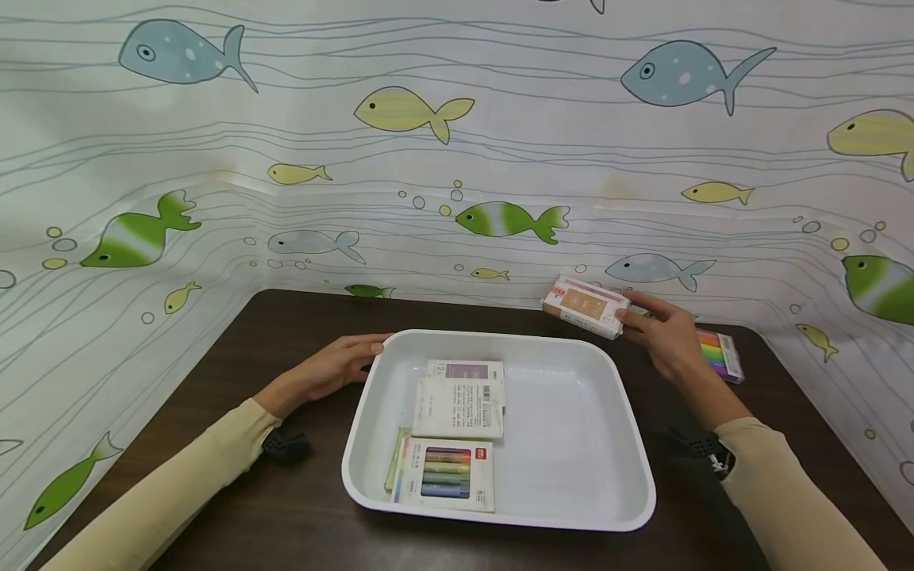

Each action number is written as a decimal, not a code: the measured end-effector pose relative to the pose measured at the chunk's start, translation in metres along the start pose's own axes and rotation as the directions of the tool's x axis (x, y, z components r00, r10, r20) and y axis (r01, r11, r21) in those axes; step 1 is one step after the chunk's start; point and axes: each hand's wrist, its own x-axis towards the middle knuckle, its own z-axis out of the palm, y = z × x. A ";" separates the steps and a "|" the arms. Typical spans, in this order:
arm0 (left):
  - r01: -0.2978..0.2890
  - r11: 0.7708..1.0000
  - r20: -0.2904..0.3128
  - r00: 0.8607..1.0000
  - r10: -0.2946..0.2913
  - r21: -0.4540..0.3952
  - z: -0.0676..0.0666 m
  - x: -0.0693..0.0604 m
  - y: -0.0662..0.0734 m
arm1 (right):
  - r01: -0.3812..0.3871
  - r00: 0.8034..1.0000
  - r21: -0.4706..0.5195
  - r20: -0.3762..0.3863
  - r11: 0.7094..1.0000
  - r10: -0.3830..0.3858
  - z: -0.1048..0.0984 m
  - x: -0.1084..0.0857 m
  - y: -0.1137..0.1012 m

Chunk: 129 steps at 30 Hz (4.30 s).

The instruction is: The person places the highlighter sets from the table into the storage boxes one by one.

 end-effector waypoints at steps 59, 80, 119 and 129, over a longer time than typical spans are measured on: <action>-0.005 1.000 0.011 1.000 0.004 0.009 0.000 0.001 0.000 | 0.180 0.907 -0.369 0.420 0.912 -0.009 0.029 -0.136 -0.033; -0.001 1.000 0.007 1.000 0.001 -0.009 -0.001 0.001 0.000 | 0.203 0.819 -0.254 0.573 0.946 -0.022 0.035 -0.163 -0.034; -0.005 1.000 0.016 1.000 0.005 0.000 -0.003 0.002 -0.001 | 0.381 0.925 -0.762 0.316 0.524 -0.212 -0.023 -0.149 -0.036; -0.001 1.000 0.010 1.000 0.001 -0.009 -0.002 0.002 0.000 | 0.405 0.914 -0.775 0.341 0.484 -0.219 -0.039 -0.128 -0.011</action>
